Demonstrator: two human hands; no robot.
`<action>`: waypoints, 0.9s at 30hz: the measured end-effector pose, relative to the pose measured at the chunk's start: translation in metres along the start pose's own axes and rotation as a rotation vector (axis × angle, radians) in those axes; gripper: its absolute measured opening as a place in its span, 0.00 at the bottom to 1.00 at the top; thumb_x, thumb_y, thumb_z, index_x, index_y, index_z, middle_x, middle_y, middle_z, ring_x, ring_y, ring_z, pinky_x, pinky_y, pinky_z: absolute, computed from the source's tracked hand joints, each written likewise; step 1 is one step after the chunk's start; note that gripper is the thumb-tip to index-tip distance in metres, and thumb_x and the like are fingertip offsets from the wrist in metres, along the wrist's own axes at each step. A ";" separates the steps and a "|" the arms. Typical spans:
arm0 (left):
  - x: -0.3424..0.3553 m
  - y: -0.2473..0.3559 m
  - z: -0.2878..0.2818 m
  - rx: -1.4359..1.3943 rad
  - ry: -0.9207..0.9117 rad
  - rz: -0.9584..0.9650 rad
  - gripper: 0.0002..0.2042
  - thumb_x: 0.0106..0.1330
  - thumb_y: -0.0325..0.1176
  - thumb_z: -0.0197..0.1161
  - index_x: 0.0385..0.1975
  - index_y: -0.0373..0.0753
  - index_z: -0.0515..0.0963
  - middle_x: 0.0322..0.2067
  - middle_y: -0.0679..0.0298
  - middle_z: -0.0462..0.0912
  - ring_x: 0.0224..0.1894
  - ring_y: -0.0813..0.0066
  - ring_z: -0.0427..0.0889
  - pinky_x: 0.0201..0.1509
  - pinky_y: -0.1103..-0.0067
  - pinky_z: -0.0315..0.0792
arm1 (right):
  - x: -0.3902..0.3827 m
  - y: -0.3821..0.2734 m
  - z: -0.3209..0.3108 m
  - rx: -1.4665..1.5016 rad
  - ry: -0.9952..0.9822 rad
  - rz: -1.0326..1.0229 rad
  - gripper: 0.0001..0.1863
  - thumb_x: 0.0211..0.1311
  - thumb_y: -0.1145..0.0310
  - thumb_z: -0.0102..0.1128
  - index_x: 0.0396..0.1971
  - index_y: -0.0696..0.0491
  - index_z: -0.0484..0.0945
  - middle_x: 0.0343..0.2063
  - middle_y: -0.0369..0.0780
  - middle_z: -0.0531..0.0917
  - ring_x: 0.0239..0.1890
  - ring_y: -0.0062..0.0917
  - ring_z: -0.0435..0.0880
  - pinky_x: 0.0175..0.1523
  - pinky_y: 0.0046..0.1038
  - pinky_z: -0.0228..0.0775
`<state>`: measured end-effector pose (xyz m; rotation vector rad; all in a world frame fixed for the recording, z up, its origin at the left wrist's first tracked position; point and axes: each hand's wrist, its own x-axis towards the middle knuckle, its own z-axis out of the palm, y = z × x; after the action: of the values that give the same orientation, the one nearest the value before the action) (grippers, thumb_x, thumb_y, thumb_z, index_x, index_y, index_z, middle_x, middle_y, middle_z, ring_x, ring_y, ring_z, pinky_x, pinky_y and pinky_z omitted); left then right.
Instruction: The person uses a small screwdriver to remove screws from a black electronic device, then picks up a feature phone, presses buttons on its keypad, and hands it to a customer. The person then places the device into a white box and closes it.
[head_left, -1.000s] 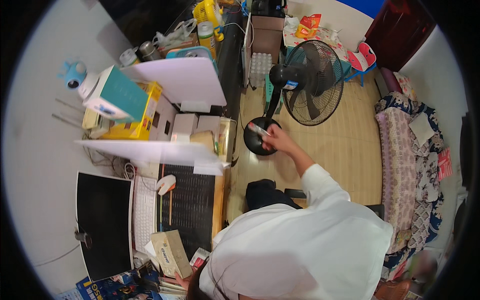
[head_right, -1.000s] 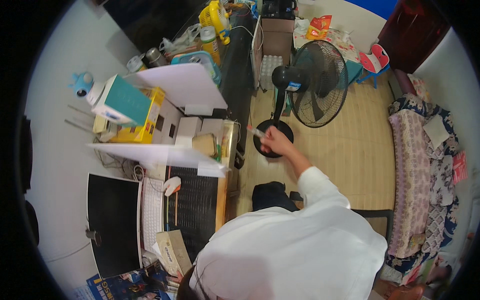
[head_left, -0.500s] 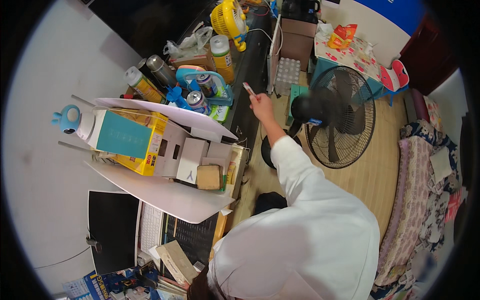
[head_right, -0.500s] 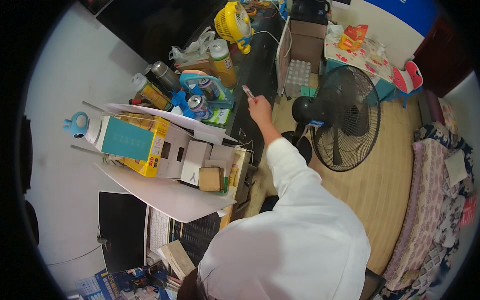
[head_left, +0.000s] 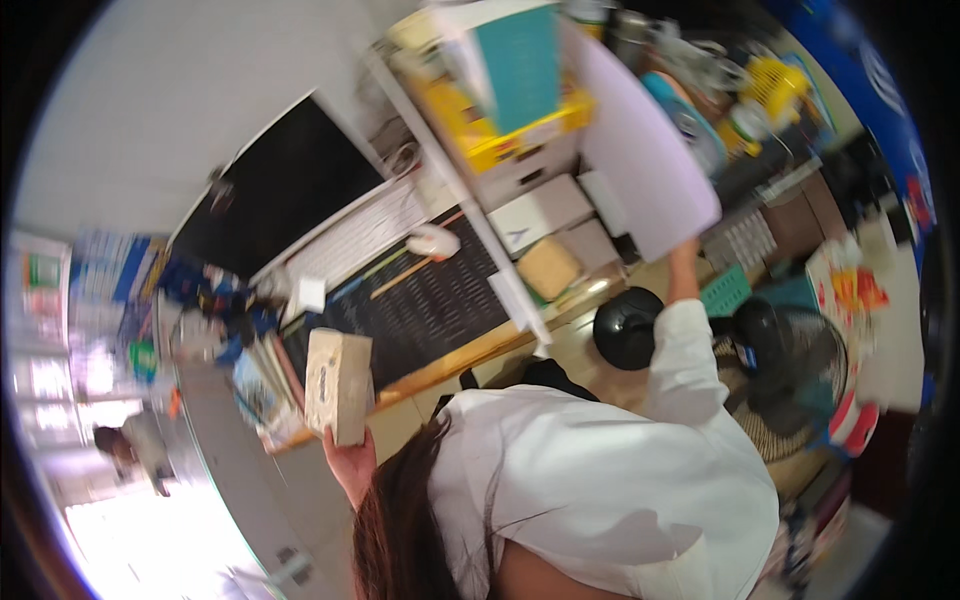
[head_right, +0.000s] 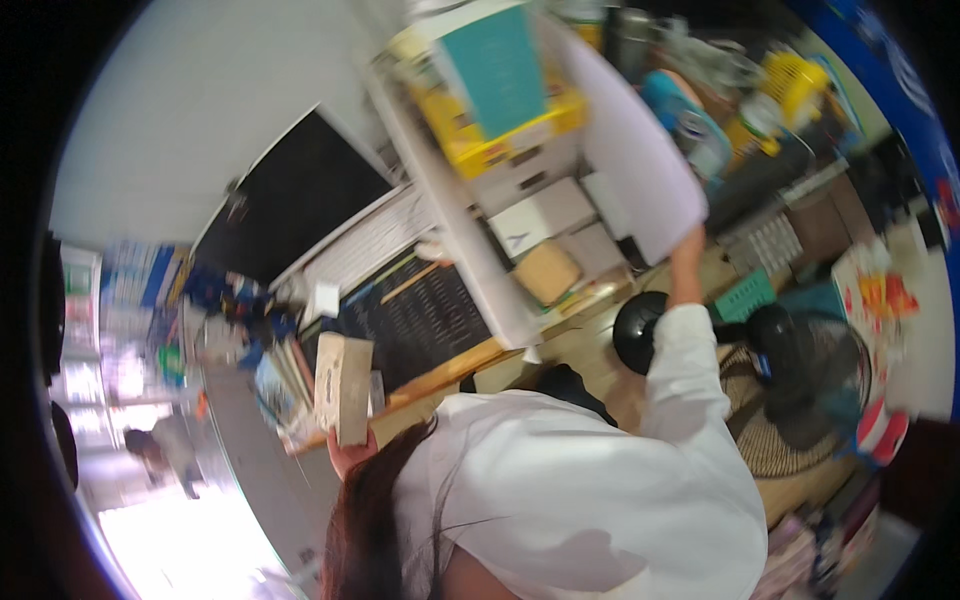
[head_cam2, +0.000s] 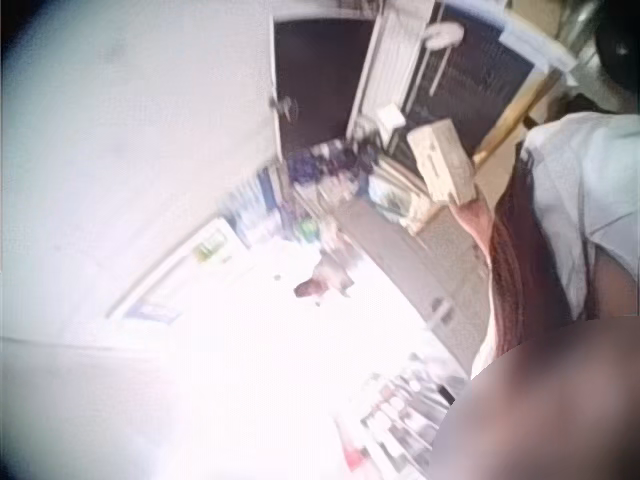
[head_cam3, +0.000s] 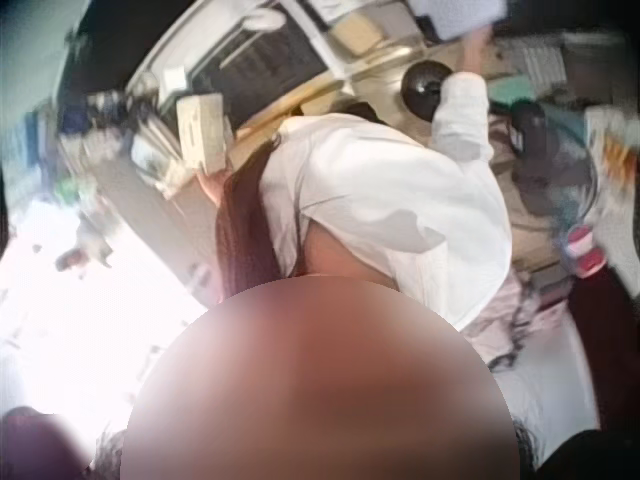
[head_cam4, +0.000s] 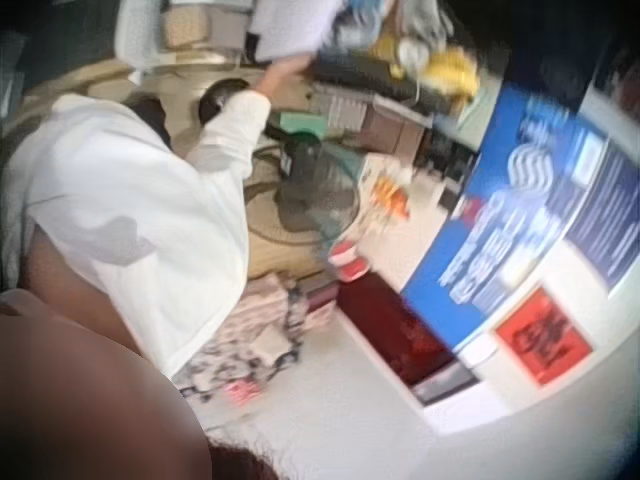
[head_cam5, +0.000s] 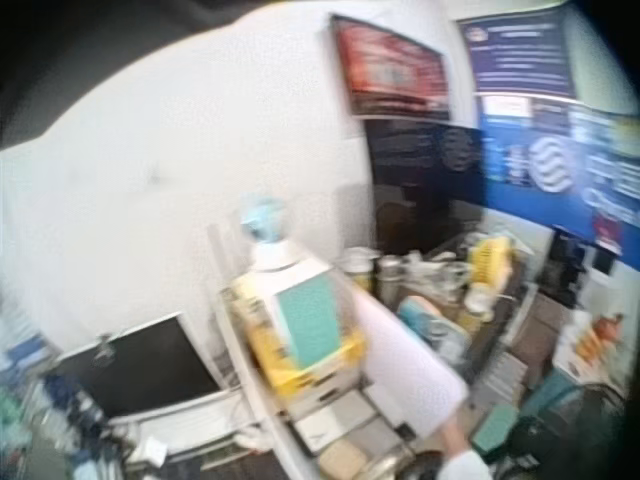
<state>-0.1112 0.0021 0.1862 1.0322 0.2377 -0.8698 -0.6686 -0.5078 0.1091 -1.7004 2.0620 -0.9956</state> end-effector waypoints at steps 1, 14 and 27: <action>-0.013 -0.002 0.001 -0.016 0.096 0.010 0.24 0.69 0.50 0.63 0.61 0.44 0.75 0.57 0.65 0.81 0.59 0.65 0.77 0.60 0.64 0.73 | 0.004 0.003 0.002 -0.024 -0.012 -0.012 0.11 0.63 0.65 0.63 0.37 0.58 0.85 0.37 0.51 0.87 0.40 0.43 0.88 0.46 0.39 0.79; -0.073 -0.019 -0.050 -0.184 0.526 0.123 0.30 0.67 0.45 0.67 0.67 0.46 0.66 0.63 0.54 0.73 0.63 0.55 0.73 0.65 0.57 0.70 | 0.066 0.029 0.032 -0.017 -0.077 -0.049 0.14 0.66 0.62 0.60 0.36 0.59 0.84 0.36 0.48 0.87 0.38 0.41 0.86 0.44 0.39 0.77; -0.080 -0.032 -0.067 -0.241 0.504 0.158 0.28 0.67 0.46 0.68 0.63 0.42 0.70 0.58 0.58 0.76 0.61 0.58 0.75 0.62 0.60 0.71 | 0.050 0.042 0.043 0.363 0.160 0.124 0.18 0.68 0.59 0.57 0.35 0.61 0.83 0.36 0.46 0.86 0.36 0.39 0.84 0.41 0.40 0.76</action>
<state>-0.1727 0.0917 0.1743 1.0140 0.6606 -0.4138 -0.6862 -0.5662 0.0606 -1.3334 1.9040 -1.4022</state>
